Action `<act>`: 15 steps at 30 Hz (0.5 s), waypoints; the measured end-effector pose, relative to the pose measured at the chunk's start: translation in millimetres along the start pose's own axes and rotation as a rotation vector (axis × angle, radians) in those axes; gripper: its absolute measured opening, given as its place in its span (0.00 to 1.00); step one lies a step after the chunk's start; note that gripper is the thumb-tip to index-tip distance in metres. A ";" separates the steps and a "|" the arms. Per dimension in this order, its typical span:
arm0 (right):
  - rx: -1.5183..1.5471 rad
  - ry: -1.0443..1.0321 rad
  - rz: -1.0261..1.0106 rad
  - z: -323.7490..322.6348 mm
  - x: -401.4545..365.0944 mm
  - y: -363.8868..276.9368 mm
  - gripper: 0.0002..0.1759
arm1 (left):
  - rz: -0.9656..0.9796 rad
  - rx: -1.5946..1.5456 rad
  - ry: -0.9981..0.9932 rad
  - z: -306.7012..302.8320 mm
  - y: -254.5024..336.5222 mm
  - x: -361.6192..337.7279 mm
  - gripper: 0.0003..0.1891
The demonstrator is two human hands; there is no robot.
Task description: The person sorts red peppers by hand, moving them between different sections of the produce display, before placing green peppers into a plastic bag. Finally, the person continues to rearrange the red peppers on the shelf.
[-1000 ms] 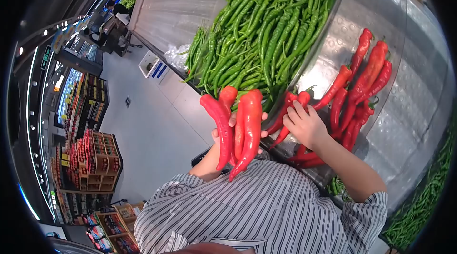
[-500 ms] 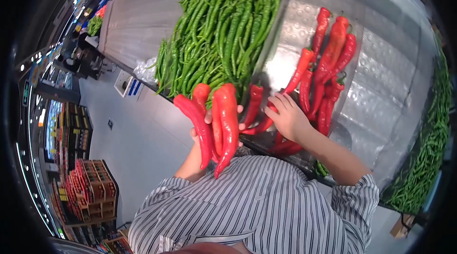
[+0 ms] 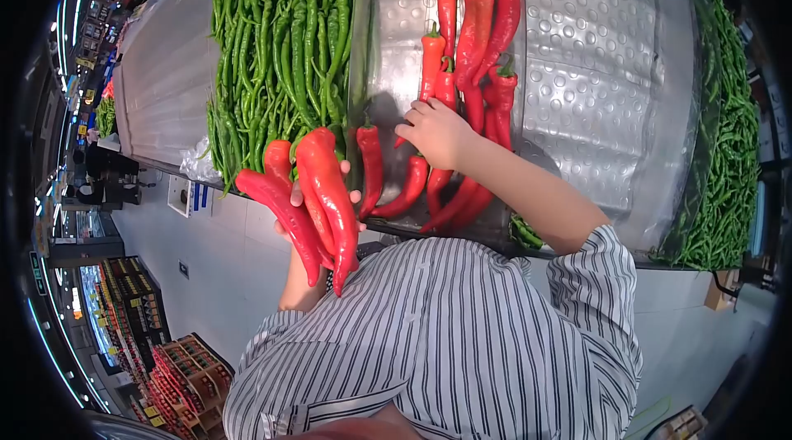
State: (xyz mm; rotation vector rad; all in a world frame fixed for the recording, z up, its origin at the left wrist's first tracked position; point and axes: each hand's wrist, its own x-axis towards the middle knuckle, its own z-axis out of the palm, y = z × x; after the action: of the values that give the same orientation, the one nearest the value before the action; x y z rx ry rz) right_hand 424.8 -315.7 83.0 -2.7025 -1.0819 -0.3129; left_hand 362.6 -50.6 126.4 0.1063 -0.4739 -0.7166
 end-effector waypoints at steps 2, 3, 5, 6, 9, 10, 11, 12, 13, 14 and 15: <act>-0.113 0.007 -0.018 6.6 3.8 9.5 0.12 | 0.014 0.004 -0.030 -4.3 0.3 -5.2 0.20; -0.109 0.002 -0.014 5.4 6.9 10.0 0.12 | 0.012 -0.002 -0.025 -4.4 0.5 -8.0 0.20; -0.228 -0.008 0.013 2.2 11.7 10.7 0.10 | 0.030 0.043 0.019 -3.9 0.5 -14.0 0.21; -0.265 0.003 -0.013 -0.9 14.6 11.8 0.07 | 0.029 0.038 0.023 -4.0 0.5 -16.1 0.21; -0.279 -0.084 -0.087 -4.6 17.9 15.6 0.08 | 0.041 0.037 0.023 -2.9 1.7 -21.1 0.22; -0.251 -0.065 -0.099 -5.2 16.8 13.0 0.09 | 0.052 0.025 0.016 -1.6 1.7 -23.2 0.22; -0.251 -0.067 -0.104 -5.2 15.9 9.4 0.09 | 0.064 0.013 0.008 -0.7 1.1 -25.2 0.22; -0.213 -0.049 -0.109 -11.3 15.5 2.2 0.10 | 0.070 0.013 0.009 0.2 1.3 -27.7 0.22; -0.176 -0.032 -0.113 -17.2 14.6 -6.3 0.11 | 0.073 0.013 0.017 1.3 2.4 -30.4 0.22; -0.158 -0.056 -0.140 -22.0 14.4 -17.2 0.12 | 0.074 0.014 0.024 1.8 3.6 -31.9 0.22; -0.139 -0.079 -0.165 -25.8 14.8 -30.5 0.13 | 0.073 0.013 0.023 1.0 5.0 -32.5 0.22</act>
State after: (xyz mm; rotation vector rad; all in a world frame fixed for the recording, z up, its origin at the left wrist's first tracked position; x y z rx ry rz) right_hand 411.1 -291.5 115.2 -2.7722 -1.3574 -0.3216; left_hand 343.9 -25.5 116.2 0.1090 -0.4581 -0.6399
